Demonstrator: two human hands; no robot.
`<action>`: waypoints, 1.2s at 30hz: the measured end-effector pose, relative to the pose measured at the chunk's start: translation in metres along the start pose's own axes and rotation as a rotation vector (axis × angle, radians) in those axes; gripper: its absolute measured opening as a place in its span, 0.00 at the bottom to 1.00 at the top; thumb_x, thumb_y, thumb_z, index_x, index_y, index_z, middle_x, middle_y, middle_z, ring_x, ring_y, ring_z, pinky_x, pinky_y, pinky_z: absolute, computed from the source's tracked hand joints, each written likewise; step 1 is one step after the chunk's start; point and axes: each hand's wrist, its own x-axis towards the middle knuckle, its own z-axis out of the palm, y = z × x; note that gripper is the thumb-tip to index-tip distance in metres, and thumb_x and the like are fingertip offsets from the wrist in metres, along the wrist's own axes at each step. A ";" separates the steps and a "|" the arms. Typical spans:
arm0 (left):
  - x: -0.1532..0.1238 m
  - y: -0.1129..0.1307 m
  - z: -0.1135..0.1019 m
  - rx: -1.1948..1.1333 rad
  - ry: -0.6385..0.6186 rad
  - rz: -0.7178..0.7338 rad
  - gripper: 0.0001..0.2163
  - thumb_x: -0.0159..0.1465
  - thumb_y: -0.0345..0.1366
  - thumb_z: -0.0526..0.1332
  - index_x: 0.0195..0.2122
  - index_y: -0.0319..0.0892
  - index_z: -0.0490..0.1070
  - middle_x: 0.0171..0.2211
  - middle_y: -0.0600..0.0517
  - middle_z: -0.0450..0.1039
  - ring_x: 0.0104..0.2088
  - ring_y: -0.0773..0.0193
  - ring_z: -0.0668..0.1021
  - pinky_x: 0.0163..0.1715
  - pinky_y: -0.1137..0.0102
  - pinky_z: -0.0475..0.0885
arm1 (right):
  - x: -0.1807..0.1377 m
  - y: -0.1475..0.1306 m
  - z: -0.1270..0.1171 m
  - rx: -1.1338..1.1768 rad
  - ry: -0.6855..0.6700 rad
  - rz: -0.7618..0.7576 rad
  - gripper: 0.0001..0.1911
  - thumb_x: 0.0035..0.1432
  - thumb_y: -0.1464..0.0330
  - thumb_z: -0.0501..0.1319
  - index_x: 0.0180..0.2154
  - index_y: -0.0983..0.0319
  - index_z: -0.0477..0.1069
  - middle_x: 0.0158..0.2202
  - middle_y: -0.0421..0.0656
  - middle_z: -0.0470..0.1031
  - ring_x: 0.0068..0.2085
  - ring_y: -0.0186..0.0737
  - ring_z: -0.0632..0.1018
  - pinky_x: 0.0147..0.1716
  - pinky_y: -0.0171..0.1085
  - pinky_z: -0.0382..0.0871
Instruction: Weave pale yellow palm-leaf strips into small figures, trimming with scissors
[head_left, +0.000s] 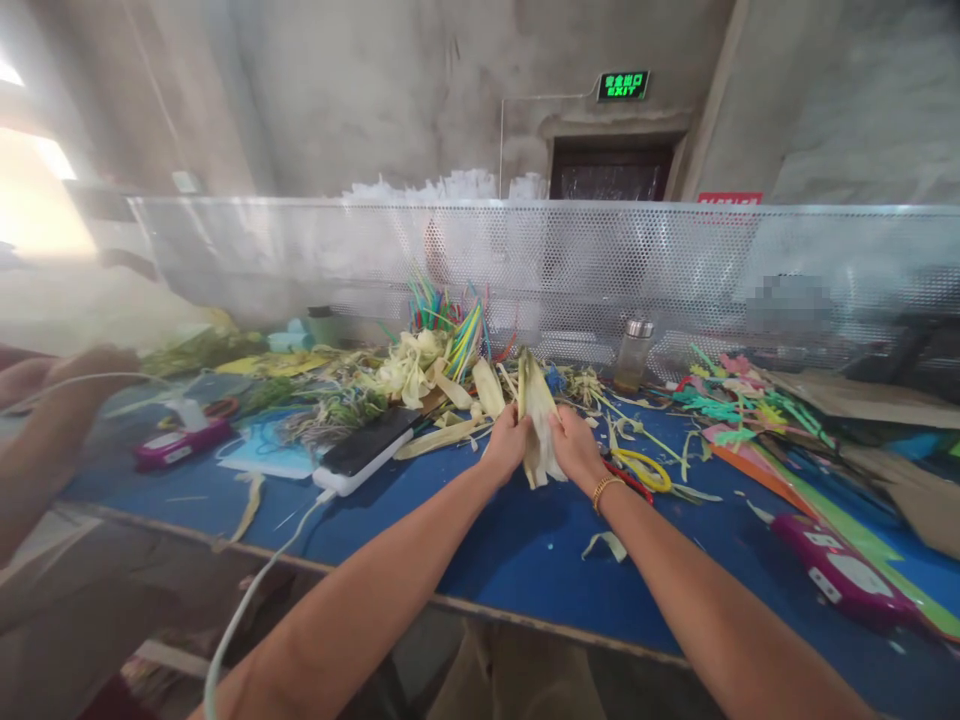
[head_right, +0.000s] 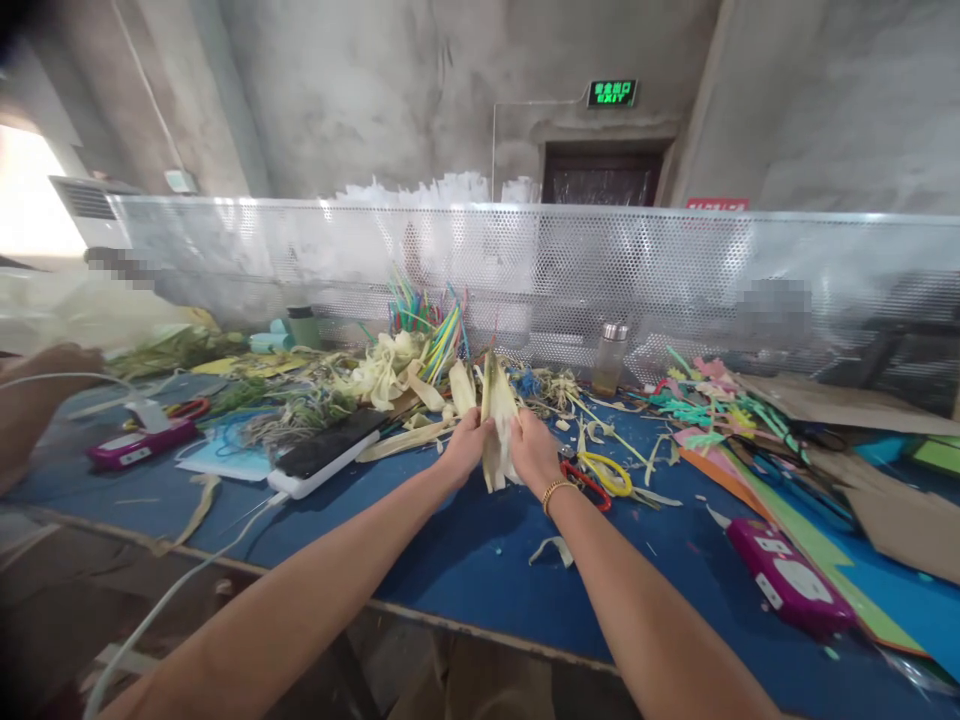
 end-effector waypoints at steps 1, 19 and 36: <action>0.003 0.001 -0.002 0.003 0.037 0.018 0.02 0.57 0.33 0.59 0.32 0.41 0.67 0.27 0.54 0.69 0.29 0.65 0.70 0.31 0.71 0.65 | -0.001 -0.001 0.001 0.030 -0.026 -0.025 0.10 0.60 0.65 0.49 0.30 0.60 0.65 0.30 0.44 0.72 0.34 0.41 0.71 0.34 0.37 0.61; -0.002 0.032 -0.003 -0.261 -0.184 0.049 0.12 0.53 0.43 0.66 0.32 0.40 0.73 0.28 0.53 0.72 0.30 0.65 0.73 0.33 0.71 0.69 | 0.006 -0.026 -0.020 0.799 0.059 0.138 0.14 0.46 0.57 0.66 0.25 0.61 0.68 0.21 0.36 0.66 0.23 0.32 0.65 0.24 0.33 0.60; -0.018 0.034 0.004 -0.347 -0.262 -0.205 0.15 0.46 0.39 0.71 0.31 0.39 0.72 0.28 0.53 0.74 0.28 0.66 0.75 0.34 0.68 0.71 | 0.008 -0.018 -0.028 1.003 -0.026 0.409 0.19 0.51 0.50 0.59 0.30 0.60 0.69 0.25 0.40 0.74 0.27 0.40 0.76 0.27 0.39 0.70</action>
